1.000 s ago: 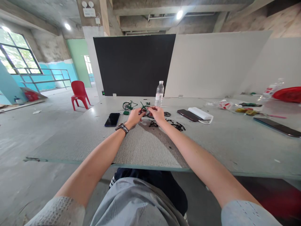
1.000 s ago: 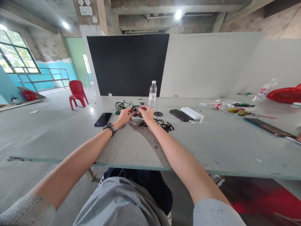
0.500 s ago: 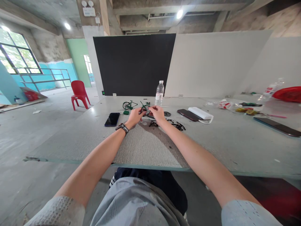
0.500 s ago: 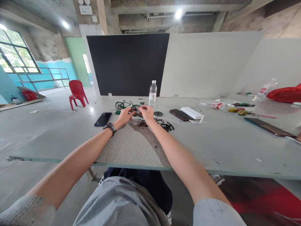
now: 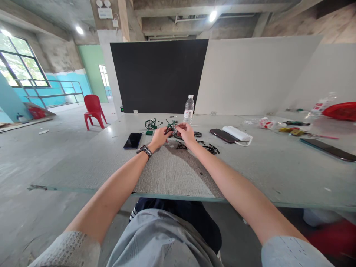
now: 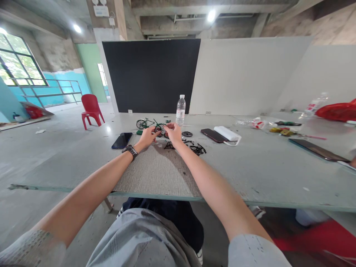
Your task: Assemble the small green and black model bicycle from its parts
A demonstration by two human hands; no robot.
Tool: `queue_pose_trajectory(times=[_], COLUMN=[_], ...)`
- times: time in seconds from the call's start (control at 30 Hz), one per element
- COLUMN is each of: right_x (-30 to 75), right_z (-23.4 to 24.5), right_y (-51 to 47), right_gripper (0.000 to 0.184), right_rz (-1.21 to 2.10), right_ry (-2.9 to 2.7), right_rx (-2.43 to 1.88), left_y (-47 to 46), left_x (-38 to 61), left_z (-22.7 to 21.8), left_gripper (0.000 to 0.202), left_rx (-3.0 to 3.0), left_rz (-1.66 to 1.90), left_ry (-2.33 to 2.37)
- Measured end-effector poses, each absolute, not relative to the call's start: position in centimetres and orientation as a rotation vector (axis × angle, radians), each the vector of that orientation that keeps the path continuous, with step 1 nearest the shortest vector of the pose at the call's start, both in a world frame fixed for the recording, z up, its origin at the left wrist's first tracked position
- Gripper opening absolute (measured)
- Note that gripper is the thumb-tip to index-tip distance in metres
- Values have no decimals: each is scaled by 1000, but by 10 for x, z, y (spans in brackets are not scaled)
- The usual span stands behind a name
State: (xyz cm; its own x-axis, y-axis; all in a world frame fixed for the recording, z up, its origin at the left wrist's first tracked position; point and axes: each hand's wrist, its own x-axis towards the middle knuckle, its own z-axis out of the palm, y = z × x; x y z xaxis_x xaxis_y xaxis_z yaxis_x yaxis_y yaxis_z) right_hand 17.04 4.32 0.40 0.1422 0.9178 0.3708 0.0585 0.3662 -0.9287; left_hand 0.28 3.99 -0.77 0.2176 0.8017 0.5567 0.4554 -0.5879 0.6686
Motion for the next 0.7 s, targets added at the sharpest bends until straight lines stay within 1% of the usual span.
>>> queue_pose_trajectory(times=[0.2, 0.4, 0.5, 0.6, 0.7], right_x=[170, 171, 172, 175, 181], right_z=[6, 5, 3, 2, 2], right_y=[40, 40, 42, 45, 50], right_gripper=[30, 20, 18, 23, 31], right_rz=[837, 826, 811, 759, 594], right_ry=[-1293, -1302, -1311, -1378, -1568], right_rx=[-994, -971, -971, -995, -1043], left_y=[40, 40, 40, 40, 41], left_x=[2, 1, 2, 1, -2], left_z=[-8, -9, -8, -8, -7], left_gripper=[20, 21, 22, 22, 21], left_rx=[2130, 2112, 2113, 2112, 2152], left_rz=[1316, 1313, 1313, 1296, 1268], left_ry=[1150, 1160, 1156, 1169, 1181])
